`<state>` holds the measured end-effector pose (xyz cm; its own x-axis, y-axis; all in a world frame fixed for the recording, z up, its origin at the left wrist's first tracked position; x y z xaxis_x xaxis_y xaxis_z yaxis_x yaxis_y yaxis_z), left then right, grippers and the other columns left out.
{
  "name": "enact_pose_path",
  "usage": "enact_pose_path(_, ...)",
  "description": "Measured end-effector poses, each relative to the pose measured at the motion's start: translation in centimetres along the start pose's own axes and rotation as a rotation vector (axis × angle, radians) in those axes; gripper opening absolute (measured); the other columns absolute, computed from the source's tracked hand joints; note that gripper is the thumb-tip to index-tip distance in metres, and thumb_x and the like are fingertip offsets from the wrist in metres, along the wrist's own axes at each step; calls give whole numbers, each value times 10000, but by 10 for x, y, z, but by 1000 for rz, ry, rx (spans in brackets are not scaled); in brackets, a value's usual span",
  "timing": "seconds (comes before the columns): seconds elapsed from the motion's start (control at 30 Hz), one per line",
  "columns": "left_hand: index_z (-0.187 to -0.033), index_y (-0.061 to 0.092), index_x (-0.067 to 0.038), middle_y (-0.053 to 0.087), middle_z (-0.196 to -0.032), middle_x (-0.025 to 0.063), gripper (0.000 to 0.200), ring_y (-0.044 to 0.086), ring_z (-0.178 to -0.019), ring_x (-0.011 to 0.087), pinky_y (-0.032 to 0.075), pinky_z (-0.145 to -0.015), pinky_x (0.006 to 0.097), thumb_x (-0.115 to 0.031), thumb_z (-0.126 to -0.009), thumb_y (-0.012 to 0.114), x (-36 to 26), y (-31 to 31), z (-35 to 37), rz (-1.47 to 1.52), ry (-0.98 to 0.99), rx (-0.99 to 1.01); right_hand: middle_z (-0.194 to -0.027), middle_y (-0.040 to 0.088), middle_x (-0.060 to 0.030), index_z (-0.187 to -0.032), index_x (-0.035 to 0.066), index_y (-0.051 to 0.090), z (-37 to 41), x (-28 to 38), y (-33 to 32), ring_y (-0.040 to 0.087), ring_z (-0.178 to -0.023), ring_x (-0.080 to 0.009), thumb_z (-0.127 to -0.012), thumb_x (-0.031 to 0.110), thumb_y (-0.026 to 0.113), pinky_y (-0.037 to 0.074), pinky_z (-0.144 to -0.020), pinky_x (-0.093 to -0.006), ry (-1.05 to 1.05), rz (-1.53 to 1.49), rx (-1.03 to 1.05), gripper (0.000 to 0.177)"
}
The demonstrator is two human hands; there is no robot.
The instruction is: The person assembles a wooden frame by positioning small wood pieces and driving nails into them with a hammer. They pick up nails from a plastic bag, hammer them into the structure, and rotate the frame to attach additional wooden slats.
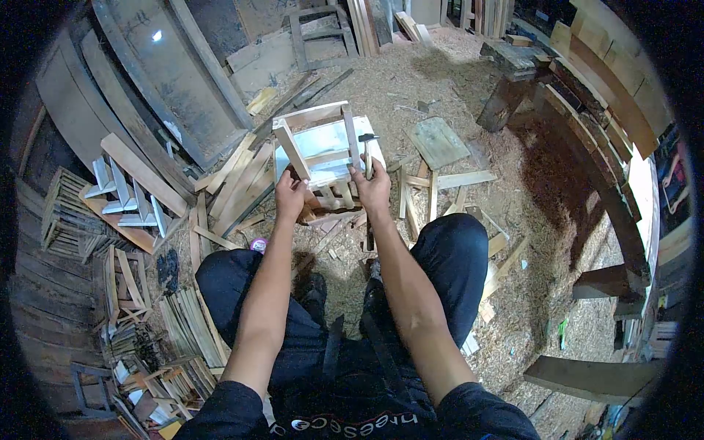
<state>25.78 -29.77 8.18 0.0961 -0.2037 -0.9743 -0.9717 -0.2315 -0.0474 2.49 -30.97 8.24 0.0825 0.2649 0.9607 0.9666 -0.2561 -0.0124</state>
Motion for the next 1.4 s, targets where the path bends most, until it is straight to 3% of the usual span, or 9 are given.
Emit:
enact_pose_path(0.17, -1222, 502, 38, 614, -1104, 102, 404, 612, -1029, 191, 491, -855, 275, 134, -832, 550, 8, -1, 1, 56, 64, -24, -984, 685, -128, -1173, -29, 604, 5, 7, -3, 632, -910, -191, -793, 160, 779, 490, -852, -323, 12, 28, -24, 460)
enact_pose_path(0.37, -1378, 415, 8, 555, -1289, 211, 422, 535, -1214, 299, 417, -1009, 390, -63, -967, 354, 16, -25, 4, 94, 264, -310, -1004, 677, -126, -1176, -29, 603, 13, 18, -10, 621, -937, -195, -868, 150, 646, 469, -869, -322, -11, -62, -45, 359)
enact_pose_path(0.43, -1371, 421, 2, 562, -1277, 215, 415, 538, -1209, 310, 420, -1006, 391, -60, -965, 357, 15, -32, 7, 17, 252, -316, -1056, 668, -143, -1176, -30, 606, 12, 11, -15, 610, -979, -204, -914, 137, 495, 453, -894, -321, -66, -76, -92, 330)
enact_pose_path(0.7, -1346, 443, -8, 568, -1260, 223, 378, 543, -1193, 339, 437, -980, 409, -94, -983, 377, -2, -28, 21, -203, 239, -273, -1059, 661, -153, -1135, -35, 618, 19, 1, -36, 598, -991, -201, -922, 134, 510, 447, -892, -321, 22, -29, -169, 292)
enact_pose_path(0.8, -1311, 464, -4, 569, -1236, 214, 353, 541, -1176, 341, 437, -974, 419, -86, -971, 416, -6, -22, 30, -155, 279, -304, -810, 624, -74, -1093, -34, 613, 31, 16, -43, 563, -713, -151, -904, 117, 574, 461, -672, -296, -76, 98, -240, 244)
enact_pose_path(0.9, -1208, 517, -11, 576, -1132, 187, 280, 578, -1023, 309, 462, -864, 388, -69, -937, 475, -29, -14, 66, -395, 307, -444, -959, 596, -241, -1116, -68, 543, 49, 15, -53, 584, -936, -389, -880, 114, 576, 456, -835, -437, -108, 274, -341, 300)
enact_pose_path(1.2, -1045, 624, -51, 670, -898, 133, 158, 651, -820, 277, 502, -762, 367, -90, -918, 537, 24, 35, 106, -414, 236, -117, -866, 625, -285, -1145, -18, 485, 106, -7, -43, 612, -795, -476, -935, 174, 533, 466, -685, -524, 144, 396, -277, 288)
enact_pose_path(1.3, -1091, 596, -35, 651, -1013, 144, 193, 632, -928, 271, 487, -815, 377, -99, -913, 557, 15, 34, 103, -368, 102, -145, -846, 625, -281, -1119, -20, 508, 119, -20, -43, 608, -742, -478, -926, 225, 567, 471, -652, -507, 4, 419, -345, 318)
enact_pose_path(1.4, -1239, 478, 17, 563, -1178, 199, 374, 535, -1094, 343, 414, -934, 423, -149, -920, 578, -17, 21, 84, -416, 310, -484, -852, 632, -268, -1088, -25, 538, 110, 12, -39, 620, -778, -454, -901, 258, 620, 471, -677, -493, 112, 313, -304, 349)
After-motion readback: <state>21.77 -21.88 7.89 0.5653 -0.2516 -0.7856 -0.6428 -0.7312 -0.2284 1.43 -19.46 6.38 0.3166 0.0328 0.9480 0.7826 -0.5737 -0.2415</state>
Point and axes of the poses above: each hand's wrist, its own z-axis away from the middle knuckle, its own y-axis out of the palm, x = y × z, the point moved 6 cm from there along -z, towards the middle knuckle
